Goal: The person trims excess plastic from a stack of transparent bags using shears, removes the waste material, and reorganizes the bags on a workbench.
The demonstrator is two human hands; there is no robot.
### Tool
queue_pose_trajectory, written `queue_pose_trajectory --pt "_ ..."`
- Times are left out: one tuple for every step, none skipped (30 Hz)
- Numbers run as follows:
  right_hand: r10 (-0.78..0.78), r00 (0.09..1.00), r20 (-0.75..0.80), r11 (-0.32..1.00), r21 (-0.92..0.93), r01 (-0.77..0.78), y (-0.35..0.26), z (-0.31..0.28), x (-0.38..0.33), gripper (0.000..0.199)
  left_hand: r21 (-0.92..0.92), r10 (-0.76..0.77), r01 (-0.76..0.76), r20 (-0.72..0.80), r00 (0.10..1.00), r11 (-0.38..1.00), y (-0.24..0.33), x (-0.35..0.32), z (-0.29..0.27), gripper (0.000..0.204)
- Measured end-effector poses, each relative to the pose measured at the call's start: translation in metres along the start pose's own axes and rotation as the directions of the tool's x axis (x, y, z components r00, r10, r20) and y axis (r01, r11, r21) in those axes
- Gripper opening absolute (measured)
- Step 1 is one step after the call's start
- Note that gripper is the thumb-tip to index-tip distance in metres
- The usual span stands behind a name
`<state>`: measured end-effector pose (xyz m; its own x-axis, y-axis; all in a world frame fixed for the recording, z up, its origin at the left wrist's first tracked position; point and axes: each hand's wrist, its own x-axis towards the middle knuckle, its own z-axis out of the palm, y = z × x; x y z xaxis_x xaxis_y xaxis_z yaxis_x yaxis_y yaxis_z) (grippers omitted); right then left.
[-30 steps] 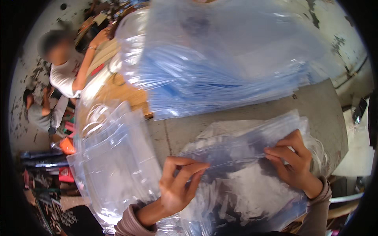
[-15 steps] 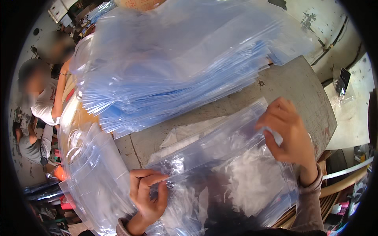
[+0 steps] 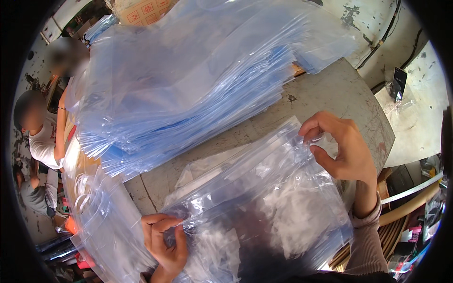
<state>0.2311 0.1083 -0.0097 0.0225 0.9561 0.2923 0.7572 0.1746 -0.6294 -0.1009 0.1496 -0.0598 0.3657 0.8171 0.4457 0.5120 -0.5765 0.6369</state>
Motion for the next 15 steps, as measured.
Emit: queue_pose_trajectory --pt "0.002 1.0 0.004 1.0 0.022 -0.002 0.001 0.0 0.0 0.027 -0.005 -0.009 0.009 -0.002 1.0 1.0 0.0 0.0 0.0 0.024" --pt "0.0 1.0 0.006 1.0 0.024 0.0 -0.003 -0.003 0.0 0.027 -0.009 -0.022 0.022 -0.005 1.0 1.0 0.0 -0.001 0.0 0.024" --pt "0.126 0.988 0.087 0.989 0.064 -0.132 -0.011 -0.009 -0.001 0.029 -0.006 -0.024 0.024 -0.007 1.0 1.0 0.0 0.0 0.0 0.024" --pt "0.244 0.954 0.171 0.96 0.093 -0.263 -0.015 -0.013 -0.001 0.033 -0.021 -0.026 0.026 0.025 0.999 0.999 0.001 0.001 0.0 0.025" --pt "0.234 0.956 0.175 0.962 0.101 -0.254 -0.013 -0.011 -0.001 0.033 -0.028 -0.028 0.029 0.053 0.998 0.999 0.001 0.001 -0.001 0.026" --pt "0.123 0.957 0.264 0.992 0.006 -0.129 -0.01 -0.009 0.0 0.037 -0.017 -0.031 0.032 0.047 0.998 0.999 0.0 0.001 -0.003 0.026" --pt "0.019 0.934 0.358 0.997 -0.076 0.009 -0.007 -0.007 0.0 0.041 -0.01 -0.011 0.012 0.093 0.996 1.0 -0.001 0.0 -0.004 0.026" --pt "0.007 0.933 0.36 0.997 -0.07 0.02 -0.007 -0.006 0.0 0.041 -0.005 0.008 -0.008 0.138 0.99 1.0 -0.001 0.0 -0.005 0.026" --pt "-0.03 0.916 0.401 0.995 -0.076 0.066 -0.007 -0.003 -0.001 0.044 0.005 0.003 -0.004 0.129 0.992 1.0 0.0 0.001 -0.006 0.026" --pt "-0.066 0.895 0.441 0.99 -0.08 0.113 -0.008 -0.001 -0.003 0.048 0.01 0.082 -0.084 0.152 0.985 0.996 0.0 0.005 -0.006 0.026" --pt "-0.078 0.891 0.448 0.99 -0.073 0.123 -0.01 0.001 -0.005 0.048 0.01 0.155 -0.16 0.177 0.972 0.987 0.0 0.008 -0.004 0.027" --pt "-0.071 0.914 0.4 0.986 -0.109 0.125 -0.013 0.003 -0.008 0.055 -0.006 0.187 -0.189 0.179 0.966 0.982 0.0 0.009 -0.002 0.027" --pt "-0.067 0.934 0.351 0.982 -0.144 0.124 -0.017 0.005 -0.01 0.062 0.004 0.176 -0.179 0.173 0.969 0.984 0.001 0.01 -0.001 0.027" --pt "-0.083 0.929 0.36 0.982 -0.131 0.138 -0.024 0.009 -0.009 0.062 0.029 0.218 -0.227 0.186 0.958 0.974 0.001 0.01 -0.002 0.027" --pt "-0.058 0.942 0.33 0.959 -0.245 0.144 -0.034 0.013 -0.007 0.064 0.052 0.258 -0.273 0.201 0.945 0.961 0.001 0.009 -0.002 0.027"
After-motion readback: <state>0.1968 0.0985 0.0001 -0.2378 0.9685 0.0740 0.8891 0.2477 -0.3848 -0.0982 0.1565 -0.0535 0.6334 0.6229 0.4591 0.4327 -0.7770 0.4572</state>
